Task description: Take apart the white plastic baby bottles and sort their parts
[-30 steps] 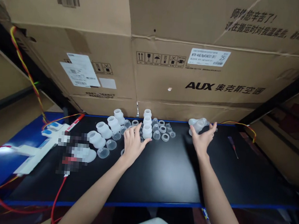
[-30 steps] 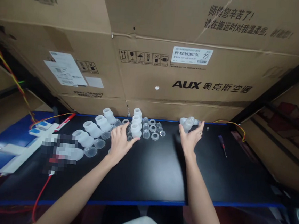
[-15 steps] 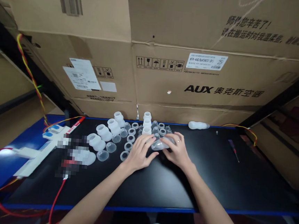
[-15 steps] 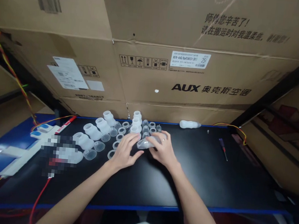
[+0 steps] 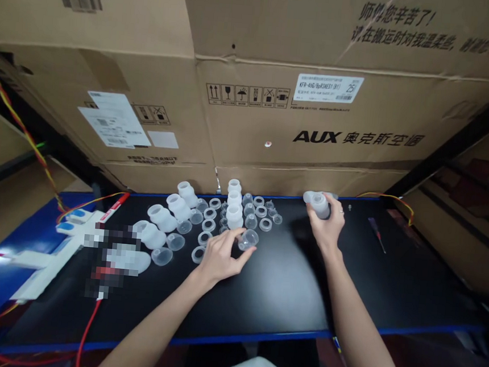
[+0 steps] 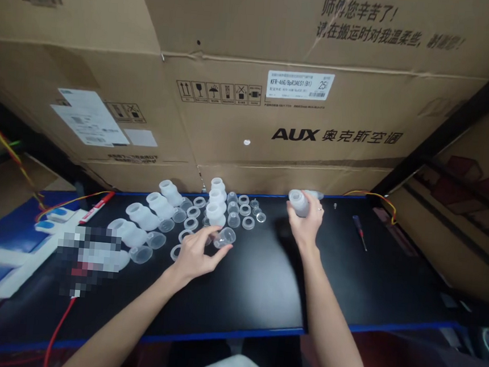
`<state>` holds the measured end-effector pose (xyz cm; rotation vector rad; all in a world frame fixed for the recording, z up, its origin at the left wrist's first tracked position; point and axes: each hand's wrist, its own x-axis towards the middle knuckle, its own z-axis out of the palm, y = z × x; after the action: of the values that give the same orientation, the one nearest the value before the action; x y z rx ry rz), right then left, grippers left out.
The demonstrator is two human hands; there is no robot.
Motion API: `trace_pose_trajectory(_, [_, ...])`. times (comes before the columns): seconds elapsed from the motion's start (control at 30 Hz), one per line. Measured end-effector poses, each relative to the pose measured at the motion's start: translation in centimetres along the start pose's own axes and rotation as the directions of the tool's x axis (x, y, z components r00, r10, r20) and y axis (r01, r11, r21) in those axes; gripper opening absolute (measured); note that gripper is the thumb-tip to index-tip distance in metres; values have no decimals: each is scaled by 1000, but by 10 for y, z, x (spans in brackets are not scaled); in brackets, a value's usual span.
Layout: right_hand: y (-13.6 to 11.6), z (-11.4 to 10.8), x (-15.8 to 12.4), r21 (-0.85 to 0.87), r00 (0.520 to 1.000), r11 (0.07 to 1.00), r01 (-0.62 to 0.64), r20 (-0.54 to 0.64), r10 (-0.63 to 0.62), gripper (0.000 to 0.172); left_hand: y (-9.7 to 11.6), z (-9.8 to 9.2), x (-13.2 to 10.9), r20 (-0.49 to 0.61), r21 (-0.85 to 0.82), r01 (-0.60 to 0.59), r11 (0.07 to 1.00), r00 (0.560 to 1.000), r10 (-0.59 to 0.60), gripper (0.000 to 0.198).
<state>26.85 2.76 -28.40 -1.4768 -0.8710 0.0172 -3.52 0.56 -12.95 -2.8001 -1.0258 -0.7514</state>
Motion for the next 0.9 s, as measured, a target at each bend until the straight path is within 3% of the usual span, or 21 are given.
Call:
trace_pose_trajectory(0.2, [-33,11,-18,139,988,990,-16,155,-6,53,-4,22,-11,210,175,133,975,963,-169,31])
trace_pose_trajectory(0.3, [-48,13,-26,180,978,984,-18,208,-20,58,-8,27,-12,327,245,198,949,905,-273,46])
trace_pose_trajectory(0.37, [-56,12,-30,222,967,975,-2,249,-55,55,-10,28,-11,359,232,204,951,891,-279,65])
trace_pose_trajectory(0.43, [-62,10,-31,266,949,963,34,292,-114,50,-12,30,-11,341,199,197,960,904,-257,74])
trace_pose_trajectory(0.57, [-69,8,-32,299,918,951,84,349,-190,46,-15,32,-12,243,146,217,965,938,-247,57])
trace_pose_trajectory(0.8, [-67,6,-31,313,901,946,88,380,-209,47,-13,34,-13,84,37,238,971,967,-240,50])
trace_pose_trajectory(0.9, [-73,3,-32,365,846,922,129,444,-294,48,-8,31,-12,19,-46,222,974,975,-221,46])
